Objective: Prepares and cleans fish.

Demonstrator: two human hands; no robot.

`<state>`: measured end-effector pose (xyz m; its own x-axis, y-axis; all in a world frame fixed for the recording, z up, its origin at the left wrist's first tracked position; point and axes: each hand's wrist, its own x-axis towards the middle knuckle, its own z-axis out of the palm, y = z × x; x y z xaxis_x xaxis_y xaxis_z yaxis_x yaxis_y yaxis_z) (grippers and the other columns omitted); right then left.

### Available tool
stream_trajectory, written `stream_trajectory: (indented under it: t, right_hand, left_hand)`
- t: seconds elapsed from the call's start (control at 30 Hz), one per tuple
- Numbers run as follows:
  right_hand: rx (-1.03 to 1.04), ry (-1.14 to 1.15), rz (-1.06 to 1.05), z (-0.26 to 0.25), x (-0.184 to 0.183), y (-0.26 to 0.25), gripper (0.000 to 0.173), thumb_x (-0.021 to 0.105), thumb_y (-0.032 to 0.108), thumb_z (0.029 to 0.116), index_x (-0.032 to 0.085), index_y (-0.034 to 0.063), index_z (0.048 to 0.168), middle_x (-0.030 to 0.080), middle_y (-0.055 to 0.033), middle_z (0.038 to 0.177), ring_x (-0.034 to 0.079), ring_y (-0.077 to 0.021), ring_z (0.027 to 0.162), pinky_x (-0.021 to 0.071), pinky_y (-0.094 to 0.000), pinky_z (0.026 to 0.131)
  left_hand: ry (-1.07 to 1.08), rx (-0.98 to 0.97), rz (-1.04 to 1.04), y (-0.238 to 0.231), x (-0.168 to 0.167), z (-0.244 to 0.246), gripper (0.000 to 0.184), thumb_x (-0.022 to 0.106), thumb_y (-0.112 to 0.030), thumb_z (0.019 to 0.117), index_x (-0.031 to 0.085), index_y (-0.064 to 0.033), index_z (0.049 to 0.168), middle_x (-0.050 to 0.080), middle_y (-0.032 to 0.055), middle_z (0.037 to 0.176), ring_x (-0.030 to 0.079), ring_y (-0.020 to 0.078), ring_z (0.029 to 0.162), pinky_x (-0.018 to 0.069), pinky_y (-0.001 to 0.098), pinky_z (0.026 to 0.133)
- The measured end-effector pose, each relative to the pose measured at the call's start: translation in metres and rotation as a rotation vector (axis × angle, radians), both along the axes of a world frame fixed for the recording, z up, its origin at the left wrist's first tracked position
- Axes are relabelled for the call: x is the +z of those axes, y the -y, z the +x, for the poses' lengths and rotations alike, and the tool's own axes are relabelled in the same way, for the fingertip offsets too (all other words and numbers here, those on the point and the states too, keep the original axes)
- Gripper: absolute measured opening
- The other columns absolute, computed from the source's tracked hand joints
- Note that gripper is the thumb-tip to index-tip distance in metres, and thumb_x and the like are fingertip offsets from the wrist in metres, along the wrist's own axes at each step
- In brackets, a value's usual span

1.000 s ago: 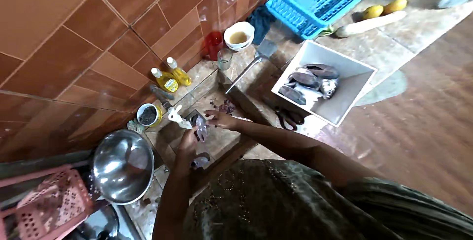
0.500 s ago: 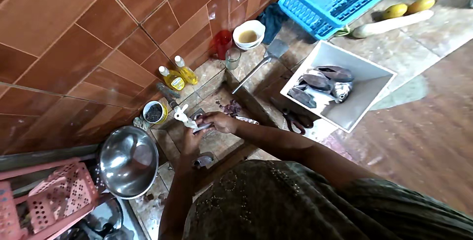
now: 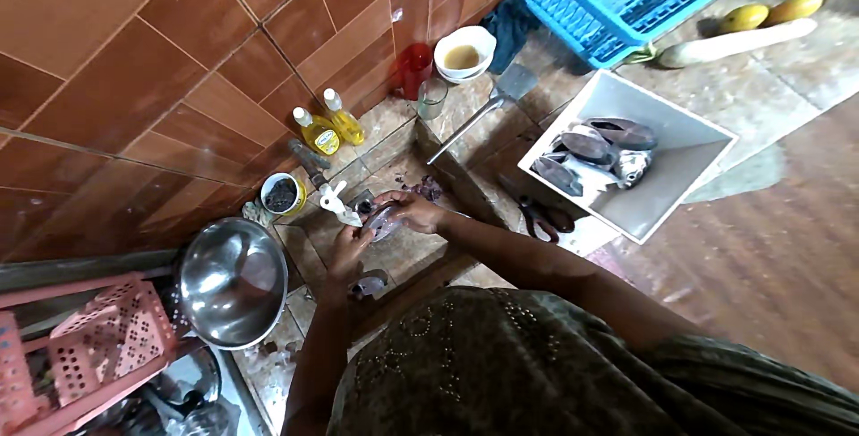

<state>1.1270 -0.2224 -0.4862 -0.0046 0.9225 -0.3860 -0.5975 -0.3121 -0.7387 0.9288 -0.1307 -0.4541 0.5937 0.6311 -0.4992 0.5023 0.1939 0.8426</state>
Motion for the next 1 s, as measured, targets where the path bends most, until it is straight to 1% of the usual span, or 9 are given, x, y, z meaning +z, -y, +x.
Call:
stream_trajectory:
  t: [0.13,0.23,0.43,0.53,0.7,0.77,0.83,0.9,1.0]
  right_hand:
    - [0.066,0.157,0.008,0.001,0.006,-0.001,0.05,0.06,-0.007,0.0889,0.055,0.004,0.137,0.067,-0.013,0.121,0.066,-0.0202,0.104,0.0559,-0.0393,0.092]
    - [0.098,0.245,0.04,0.001,0.01,-0.002,0.048,0.061,-0.008,0.0902,0.055,0.0037,0.137,0.067,-0.0139,0.121,0.067,-0.0196,0.105,0.0562,-0.0384,0.093]
    - [0.136,0.322,0.06,-0.001,0.013,-0.004,0.046,0.062,-0.006,0.0896,0.057,0.0023,0.134,0.067,-0.0146,0.118,0.066,-0.0201,0.103,0.0559,-0.0394,0.092]
    - [0.147,0.321,0.071,-0.001,0.012,-0.006,0.046,0.063,-0.005,0.09,0.056,0.0022,0.135,0.068,-0.0146,0.117,0.067,-0.02,0.103,0.0561,-0.0388,0.092]
    - [0.09,0.286,0.005,-0.005,0.011,-0.008,0.047,0.07,0.0,0.0906,0.056,0.0032,0.136,0.066,-0.0149,0.122,0.066,-0.022,0.104,0.0573,-0.041,0.09]
    - [0.084,0.286,-0.061,-0.007,0.007,-0.007,0.046,0.074,0.009,0.0918,0.057,0.0034,0.134,0.066,-0.0131,0.121,0.067,-0.0196,0.099,0.0582,-0.038,0.086]
    - [0.102,0.271,-0.107,-0.011,-0.002,-0.005,0.046,0.076,0.015,0.0927,0.057,0.0014,0.132,0.069,-0.0128,0.113,0.07,-0.0183,0.088,0.061,-0.0355,0.079]
    - [0.107,0.215,-0.128,-0.013,-0.006,-0.004,0.044,0.075,0.013,0.0938,0.055,-0.0011,0.131,0.069,-0.0139,0.109,0.071,-0.0192,0.084,0.062,-0.0351,0.076]
    - [0.09,0.182,-0.13,-0.014,-0.008,-0.004,0.039,0.075,0.009,0.0926,0.057,-0.003,0.126,0.07,-0.0148,0.106,0.072,-0.0206,0.083,0.0623,-0.0359,0.076]
  left_hand:
    - [-0.153,-0.116,0.118,-0.004,0.006,0.005,0.039,0.073,-0.021,0.0952,0.065,-0.0028,0.128,0.071,0.0138,0.117,0.069,0.0177,0.106,0.0559,0.0388,0.098]
    - [-0.209,-0.147,0.12,-0.003,0.008,0.008,0.037,0.073,-0.024,0.0953,0.067,-0.0026,0.124,0.072,0.0126,0.114,0.069,0.017,0.105,0.0557,0.0385,0.098]
    - [-0.205,-0.125,0.122,0.002,0.008,0.011,0.033,0.07,-0.02,0.0955,0.067,-0.0004,0.122,0.072,0.0141,0.111,0.069,0.0179,0.103,0.056,0.0392,0.096]
    - [-0.217,-0.112,0.12,0.0,0.003,0.01,0.029,0.068,-0.02,0.0958,0.069,-0.0009,0.118,0.072,0.0127,0.107,0.07,0.0172,0.097,0.0579,0.0388,0.091]
    - [-0.251,-0.098,0.151,-0.003,-0.001,0.011,0.03,0.067,-0.018,0.0937,0.068,0.0001,0.118,0.071,0.0148,0.106,0.069,0.0202,0.097,0.0568,0.0415,0.09]
    - [-0.258,-0.066,0.165,-0.002,0.001,0.014,0.029,0.069,-0.017,0.092,0.069,0.0007,0.114,0.071,0.0145,0.103,0.068,0.0203,0.094,0.0561,0.0422,0.089]
    - [-0.263,-0.052,0.178,-0.002,-0.002,0.014,0.028,0.071,-0.018,0.0903,0.069,-0.0002,0.112,0.07,0.0133,0.099,0.067,0.0195,0.091,0.056,0.0418,0.086]
    - [-0.265,-0.053,0.181,-0.002,-0.008,0.013,0.029,0.072,-0.019,0.0901,0.069,-0.0014,0.113,0.07,0.0127,0.099,0.068,0.0194,0.091,0.0565,0.0417,0.086]
    - [-0.249,-0.047,0.175,-0.002,-0.014,0.013,0.03,0.071,-0.017,0.0898,0.069,-0.0004,0.115,0.071,0.014,0.1,0.069,0.0204,0.091,0.0574,0.042,0.086]
